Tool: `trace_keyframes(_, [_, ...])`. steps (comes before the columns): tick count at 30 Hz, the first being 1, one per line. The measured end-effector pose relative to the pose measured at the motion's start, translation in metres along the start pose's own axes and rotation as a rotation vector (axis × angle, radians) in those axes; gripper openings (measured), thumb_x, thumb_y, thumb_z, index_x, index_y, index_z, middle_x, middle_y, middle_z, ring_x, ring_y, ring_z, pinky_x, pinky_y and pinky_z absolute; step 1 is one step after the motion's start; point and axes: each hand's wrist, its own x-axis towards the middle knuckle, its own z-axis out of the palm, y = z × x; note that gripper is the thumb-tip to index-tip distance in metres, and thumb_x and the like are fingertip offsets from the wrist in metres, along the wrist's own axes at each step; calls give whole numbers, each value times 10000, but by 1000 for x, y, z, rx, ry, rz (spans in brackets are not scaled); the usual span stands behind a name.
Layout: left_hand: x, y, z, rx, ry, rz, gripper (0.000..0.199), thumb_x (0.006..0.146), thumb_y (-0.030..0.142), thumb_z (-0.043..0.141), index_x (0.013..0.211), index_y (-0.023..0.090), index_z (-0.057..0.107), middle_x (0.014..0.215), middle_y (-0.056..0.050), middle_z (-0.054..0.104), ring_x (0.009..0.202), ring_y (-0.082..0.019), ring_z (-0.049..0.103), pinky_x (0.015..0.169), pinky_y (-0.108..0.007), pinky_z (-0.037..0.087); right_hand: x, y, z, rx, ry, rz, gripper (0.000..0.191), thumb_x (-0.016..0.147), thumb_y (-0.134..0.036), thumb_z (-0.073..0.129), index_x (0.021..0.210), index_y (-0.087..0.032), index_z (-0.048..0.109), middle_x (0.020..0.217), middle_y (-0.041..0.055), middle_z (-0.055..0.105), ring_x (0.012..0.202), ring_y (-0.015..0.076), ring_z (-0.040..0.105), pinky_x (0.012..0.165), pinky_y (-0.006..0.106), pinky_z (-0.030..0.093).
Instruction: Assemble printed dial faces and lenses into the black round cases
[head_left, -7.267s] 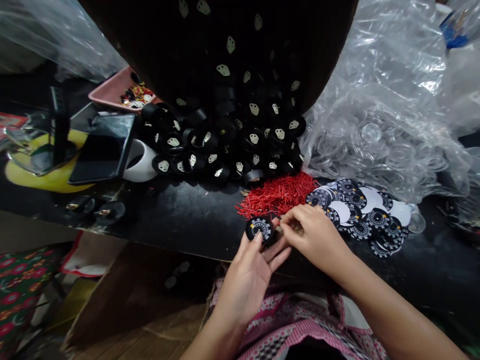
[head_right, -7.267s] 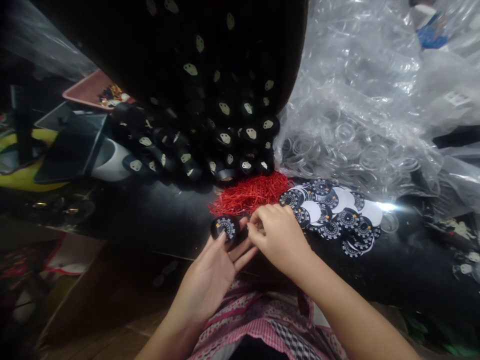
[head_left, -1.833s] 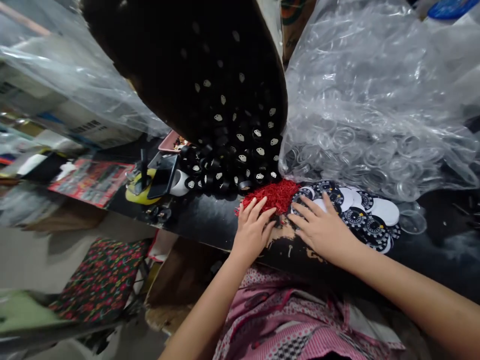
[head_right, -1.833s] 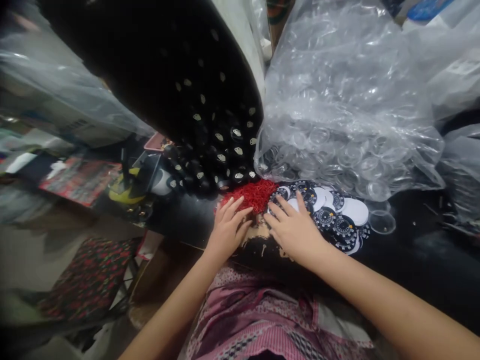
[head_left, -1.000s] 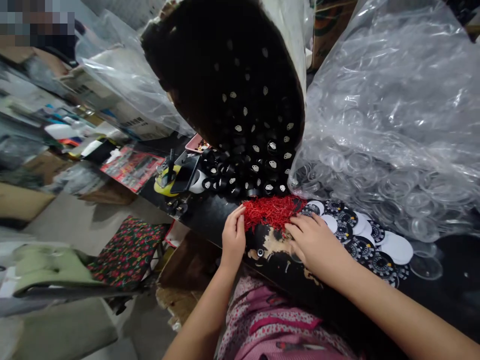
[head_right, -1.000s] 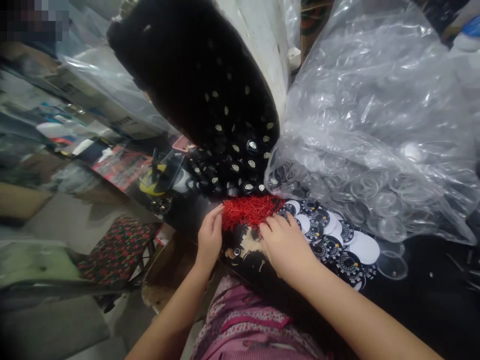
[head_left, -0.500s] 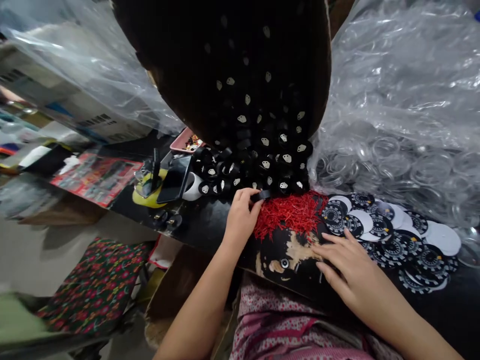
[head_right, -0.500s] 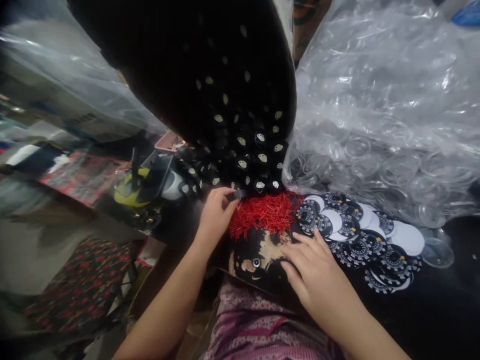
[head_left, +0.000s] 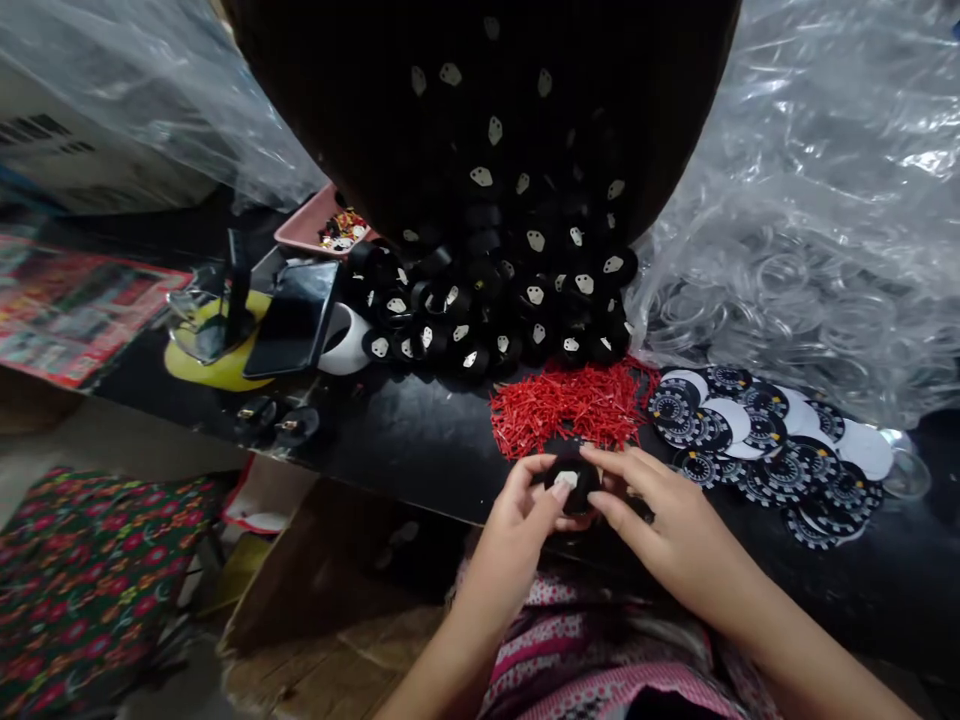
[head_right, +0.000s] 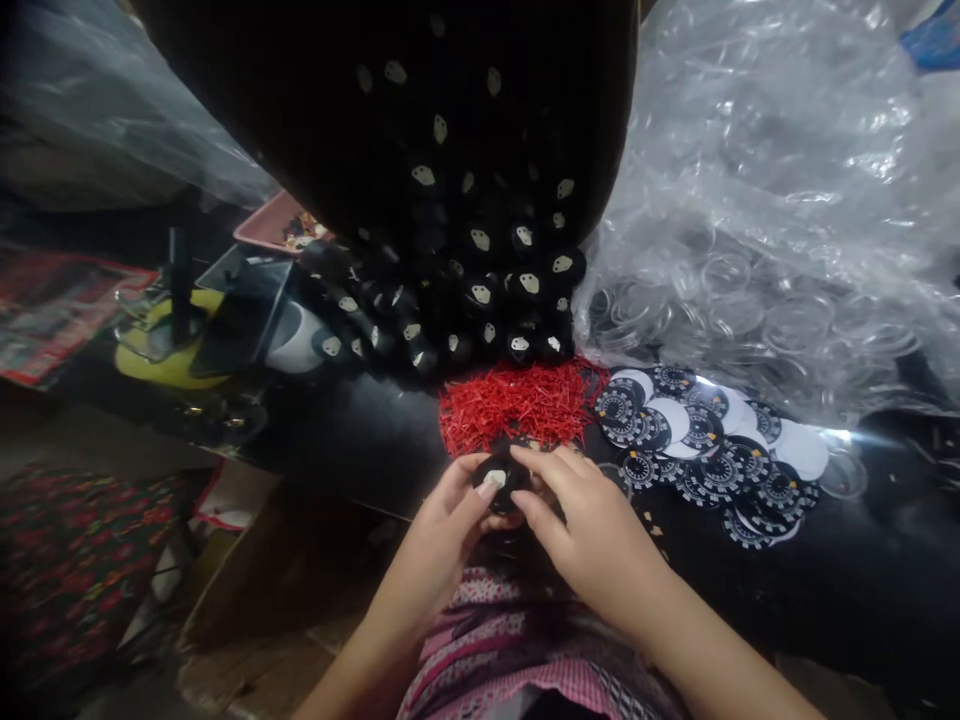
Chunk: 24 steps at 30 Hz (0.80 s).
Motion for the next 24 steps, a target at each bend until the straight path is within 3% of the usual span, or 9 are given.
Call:
trace_keyframes(3, [-2,-2,-3,10,-34,-22,288,879,341,693,1152,249,685,1213,-71,711,1051,-227,702,786,-303,603,-10,7,-8,-11,-21,14,375,984,-313,509,1335,-228,607,1150,101,713,1044,241,677,911,421,559])
trace_keyframes(5, [-2,-5,-5,-20,11,-36,306,868,356,705,1153,245,701,1209,-75,715,1032,-232,709,821,-321,599,-24,17,-19,-69,-14,30,372,998,-324,484,1340,-241,605,1199,92,710,1081,241,672,921,412,549])
trace_keyframes(8, [-1,-12,-5,-58,96,-42,283,837,352,739,1098,246,716,1119,-49,736,963,-201,713,870,-327,584,-43,33,-37,-267,27,123,348,1001,-307,477,1304,-232,632,1051,79,746,962,236,695,868,415,547])
trace_keyframes(11, [1,-17,2,-79,30,-30,289,821,324,753,1104,279,715,1149,-27,725,1054,-192,669,887,-290,564,-49,42,-46,-539,-60,193,443,948,-276,579,1384,-199,575,956,87,731,868,265,681,825,473,529])
trace_keyframes(14, [2,-18,10,-139,-62,-26,337,837,369,724,1162,282,706,1260,-51,698,1118,-207,640,840,-264,558,-45,43,-48,-693,-122,163,521,928,-286,618,1431,-184,528,991,106,702,898,296,659,797,488,512])
trace_keyframes(17, [1,-18,11,-191,-44,-46,314,875,408,675,1156,274,709,1260,-64,708,1104,-206,654,794,-257,560,-38,40,-49,-703,-73,122,501,958,-312,576,1439,-190,507,1019,105,687,929,280,642,801,453,500])
trace_keyframes(20, [-1,-20,10,-214,10,-62,280,879,435,666,1110,285,711,1140,-58,756,965,-203,707,770,-299,580,-34,36,-49,-716,-66,111,485,958,-320,577,1417,-171,528,1028,115,684,939,289,638,804,457,492])
trace_keyframes(22, [-2,-23,11,-214,-15,-97,298,877,477,658,1096,282,708,1084,-70,771,917,-227,727,797,-361,594,-32,33,-49,-722,-89,116,463,947,-282,587,1394,-166,554,1021,118,688,945,301,637,813,475,488])
trace_keyframes(24, [-3,-25,16,-211,-97,-171,326,884,503,638,1114,279,702,1117,-89,764,1006,-268,722,874,-432,587,-32,29,-48,-682,-124,123,432,940,-231,575,1366,-161,579,1026,116,696,958,303,638,833,484,486])
